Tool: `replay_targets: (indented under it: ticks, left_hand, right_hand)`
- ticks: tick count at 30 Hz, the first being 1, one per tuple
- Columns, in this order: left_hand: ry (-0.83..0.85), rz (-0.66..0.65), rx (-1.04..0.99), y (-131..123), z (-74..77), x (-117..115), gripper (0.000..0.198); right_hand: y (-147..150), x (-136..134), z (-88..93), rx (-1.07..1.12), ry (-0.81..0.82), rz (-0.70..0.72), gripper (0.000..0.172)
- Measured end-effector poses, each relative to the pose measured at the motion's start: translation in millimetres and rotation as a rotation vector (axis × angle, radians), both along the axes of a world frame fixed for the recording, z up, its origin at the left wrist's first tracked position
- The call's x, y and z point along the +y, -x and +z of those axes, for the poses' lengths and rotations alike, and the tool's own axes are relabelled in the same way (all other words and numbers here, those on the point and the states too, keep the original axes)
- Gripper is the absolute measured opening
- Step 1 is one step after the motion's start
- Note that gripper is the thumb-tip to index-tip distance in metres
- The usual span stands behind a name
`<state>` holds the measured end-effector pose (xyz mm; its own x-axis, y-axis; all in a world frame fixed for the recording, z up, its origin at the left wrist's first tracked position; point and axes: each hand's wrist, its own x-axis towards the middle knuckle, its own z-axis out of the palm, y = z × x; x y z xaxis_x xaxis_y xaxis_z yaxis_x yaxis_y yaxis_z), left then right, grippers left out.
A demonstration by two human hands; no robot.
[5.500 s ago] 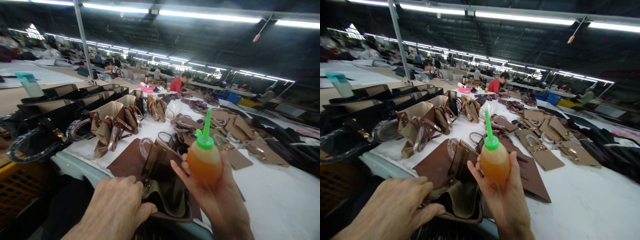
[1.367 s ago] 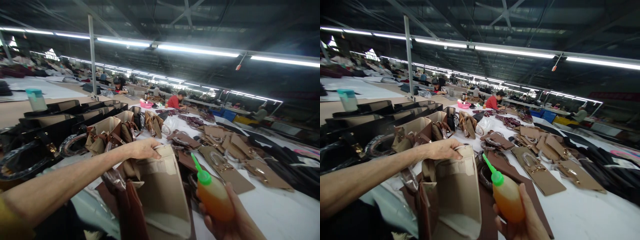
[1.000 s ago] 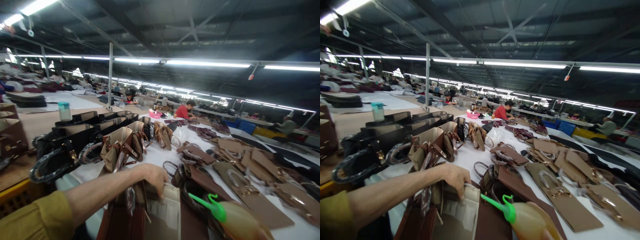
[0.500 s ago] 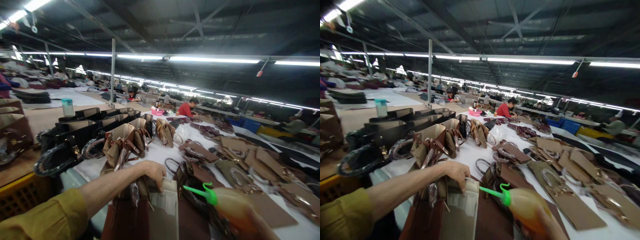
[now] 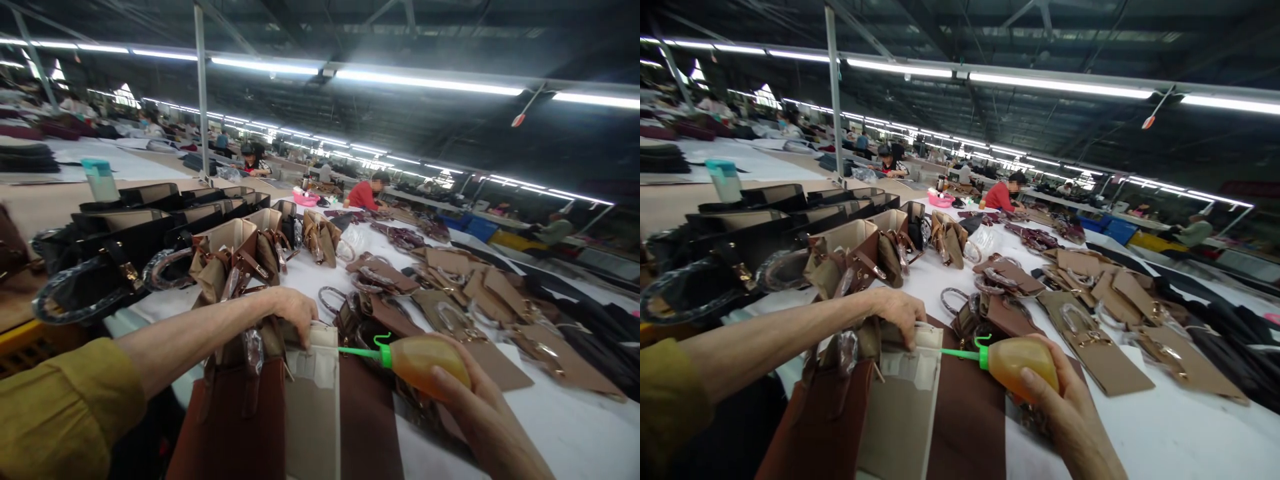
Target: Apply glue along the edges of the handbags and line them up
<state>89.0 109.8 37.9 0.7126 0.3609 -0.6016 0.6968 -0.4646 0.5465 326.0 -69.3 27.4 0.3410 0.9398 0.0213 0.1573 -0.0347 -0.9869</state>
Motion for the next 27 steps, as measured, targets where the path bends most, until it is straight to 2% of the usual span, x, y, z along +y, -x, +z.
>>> replay_targets:
  ticks: [4, 11, 19, 27]
  left_hand:
    - [0.013, -0.008, 0.005, 0, 5.6, -3, 0.027]
    - [0.016, -0.118, -0.035, -3, 7.8, -7, 0.020]
    - [0.055, -0.082, 0.056, -2, 8.1, -9, 0.023]
    - [0.071, -0.074, 0.069, -3, 8.3, -9, 0.021]
  right_hand:
    - [-8, 2, 4.2, 0.119, 0.041, 0.018, 0.056]
    - [-14, 1, 8.4, -0.042, -0.012, 0.051, 0.060]
    - [8, -3, 19.4, -0.136, -0.082, 0.020, 0.052]
    - [8, -2, 15.7, -0.223, -0.083, 0.007, 0.050]
